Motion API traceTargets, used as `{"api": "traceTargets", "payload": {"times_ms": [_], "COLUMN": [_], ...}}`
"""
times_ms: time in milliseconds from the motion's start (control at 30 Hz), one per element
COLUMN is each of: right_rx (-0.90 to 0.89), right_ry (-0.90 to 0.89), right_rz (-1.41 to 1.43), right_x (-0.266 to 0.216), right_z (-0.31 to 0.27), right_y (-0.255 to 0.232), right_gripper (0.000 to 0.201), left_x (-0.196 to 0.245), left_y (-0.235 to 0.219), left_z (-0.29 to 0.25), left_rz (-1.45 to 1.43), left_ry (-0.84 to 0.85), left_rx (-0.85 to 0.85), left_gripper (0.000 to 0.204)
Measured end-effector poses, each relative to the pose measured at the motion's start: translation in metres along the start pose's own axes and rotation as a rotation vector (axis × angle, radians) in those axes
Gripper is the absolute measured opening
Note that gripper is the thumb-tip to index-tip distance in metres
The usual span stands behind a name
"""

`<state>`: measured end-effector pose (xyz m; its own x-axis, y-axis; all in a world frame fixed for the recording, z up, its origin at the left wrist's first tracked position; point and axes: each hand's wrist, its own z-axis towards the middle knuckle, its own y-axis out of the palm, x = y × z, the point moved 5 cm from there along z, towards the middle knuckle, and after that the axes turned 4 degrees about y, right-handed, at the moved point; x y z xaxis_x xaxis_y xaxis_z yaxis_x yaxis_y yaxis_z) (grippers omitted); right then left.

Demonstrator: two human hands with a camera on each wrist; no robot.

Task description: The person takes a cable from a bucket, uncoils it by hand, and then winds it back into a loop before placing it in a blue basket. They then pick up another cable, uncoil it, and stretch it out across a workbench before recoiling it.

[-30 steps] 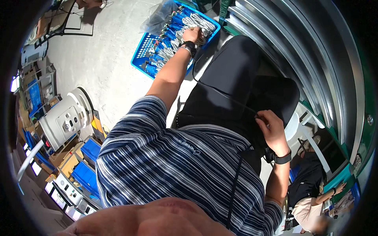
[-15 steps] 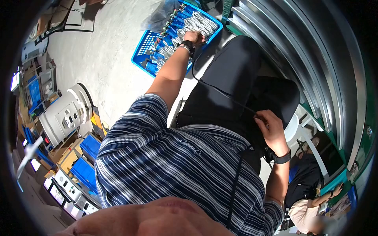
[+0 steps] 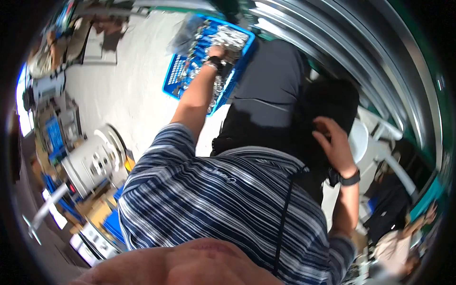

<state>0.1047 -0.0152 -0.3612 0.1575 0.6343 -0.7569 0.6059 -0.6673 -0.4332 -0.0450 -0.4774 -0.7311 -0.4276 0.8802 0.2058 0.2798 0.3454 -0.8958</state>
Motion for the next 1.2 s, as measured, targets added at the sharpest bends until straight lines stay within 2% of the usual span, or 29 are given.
{"api": "traceTargets", "payload": {"times_ms": [33, 67, 100, 133, 167, 200, 233, 267, 300, 333, 400, 467, 500, 533, 600, 633, 667, 700, 733, 767, 800, 833, 867, 933, 1000, 1067, 1133, 1200], "right_rx": [0.009, 0.043, 0.09, 0.115, 0.169, 0.221, 0.353, 0.402, 0.404, 0.448, 0.567, 0.835, 0.847, 0.915, 0.724, 0.729, 0.505, 0.4, 0.317, 0.524, 0.506, 0.478, 0.448, 0.472, 0.488, 0.619, 0.585, 0.856], "right_ry": [0.001, -0.005, -0.008, 0.023, 0.033, 0.061, 0.069, 0.074, 0.115, 0.265, 0.446, 0.536, 0.536, 0.668, 0.999, 1.003, 0.698, 0.721, 0.625, 0.931, 0.939, 0.935, 0.932, 0.93, 0.932, 0.963, 1.005, 1.146], "right_rz": [0.071, 0.138, 0.161, 0.123, 0.033, 0.027, 0.12, 0.189, 0.266, 0.355, 0.856, 1.302, 1.322, 1.419, 0.875, 0.903, 0.352, 0.309, 0.112, 0.539, 0.461, 0.459, 0.457, 0.414, 0.36, 0.474, 0.487, 1.181], "right_x": [0.012, 0.03, 0.039, 0.05, 0.06, 0.079, 0.108, 0.148, 0.181, 0.217, 0.319, 0.404, 0.499, 0.554, 0.548, 0.615, 0.672, 0.623, 0.619, 0.571, 0.535, 0.528, 0.526, 0.558, 0.579, 0.592, 0.606, 0.628], "right_z": [-0.006, -0.014, -0.026, -0.039, -0.054, -0.069, -0.085, -0.099, -0.111, -0.124, -0.15, -0.167, -0.179, -0.173, -0.175, -0.173, -0.132, -0.126, -0.108, -0.115, -0.115, -0.108, -0.103, -0.084, -0.077, -0.076, -0.072, -0.072], "right_y": [-0.005, -0.01, -0.018, -0.029, -0.041, -0.053, -0.063, -0.072, -0.079, -0.083, -0.075, -0.047, -0.038, -0.006, 0.013, 0.055, 0.075, 0.075, 0.088, 0.085, 0.078, 0.078, 0.081, 0.095, 0.106, 0.107, 0.115, 0.136], "right_gripper": [0.032, 0.033, 0.033, 0.033, 0.033, 0.032, 0.029, 0.029, 0.03, 0.028, 0.03, 0.028, 0.028, 0.026, 0.016, 0.016, 0.021, 0.027, 0.033, 0.035, 0.041, 0.041, 0.042, 0.044, 0.047, 0.048, 0.049, 0.045], "left_x": [0.009, 0.027, 0.03, 0.056, 0.1, 0.139, 0.173, 0.214, 0.237, 0.263, 0.31, 0.356, 0.381, 0.405, 0.449, 0.468, 0.487, 0.502, 0.517, 0.53, 0.541, 0.546, 0.546, 0.549, 0.544, 0.547, 0.551, 0.552], "left_y": [-0.015, -0.057, -0.095, -0.124, -0.2, -0.251, -0.293, -0.337, -0.369, -0.392, -0.424, -0.438, -0.44, -0.442, -0.443, -0.443, -0.442, -0.438, -0.433, -0.431, -0.433, -0.428, -0.42, -0.43, -0.444, -0.435, -0.437, -0.455], "left_z": [0.008, -0.001, 0.002, -0.003, -0.063, -0.109, -0.146, -0.204, -0.236, -0.271, -0.324, -0.36, -0.375, -0.387, -0.403, -0.407, -0.407, -0.407, -0.405, -0.396, -0.393, -0.396, -0.397, -0.39, -0.382, -0.41, -0.421, -0.423], "left_rz": [0.267, 0.225, 0.374, 0.499, -0.386, -0.66, -0.947, -0.945, -1.02, -1.027, -0.94, -0.861, -0.809, -0.757, -0.612, -0.501, -0.389, -0.405, -0.419, -0.387, -0.239, -0.388, -0.534, -0.474, -0.334, -0.258, -0.09, 0.462], "left_ry": [0.384, 0.374, 0.483, 0.596, 0.516, 0.465, 0.614, 0.778, 0.904, 1.041, 1.354, 1.501, 1.54, 1.578, 1.601, 1.618, 1.638, 1.662, 1.682, 1.585, 1.593, 1.55, 1.5, 1.497, 1.475, 1.498, 1.538, 1.402], "left_rx": [-0.037, 0.062, 0.223, 0.4, 0.28, 0.236, 0.336, 0.464, 0.456, 0.496, 0.591, 0.608, 0.64, 0.675, 0.68, 0.676, 0.671, 0.624, 0.577, 0.463, 0.396, 0.417, 0.434, 0.479, 0.61, 0.788, 0.856, 1.04], "left_gripper": [0.039, 0.033, 0.029, 0.027, 0.025, 0.024, 0.019, 0.013, 0.01, 0.01, 0.01, 0.012, 0.014, 0.016, 0.022, 0.024, 0.026, 0.027, 0.027, 0.027, 0.029, 0.03, 0.031, 0.031, 0.038, 0.044, 0.04, 0.036]}}
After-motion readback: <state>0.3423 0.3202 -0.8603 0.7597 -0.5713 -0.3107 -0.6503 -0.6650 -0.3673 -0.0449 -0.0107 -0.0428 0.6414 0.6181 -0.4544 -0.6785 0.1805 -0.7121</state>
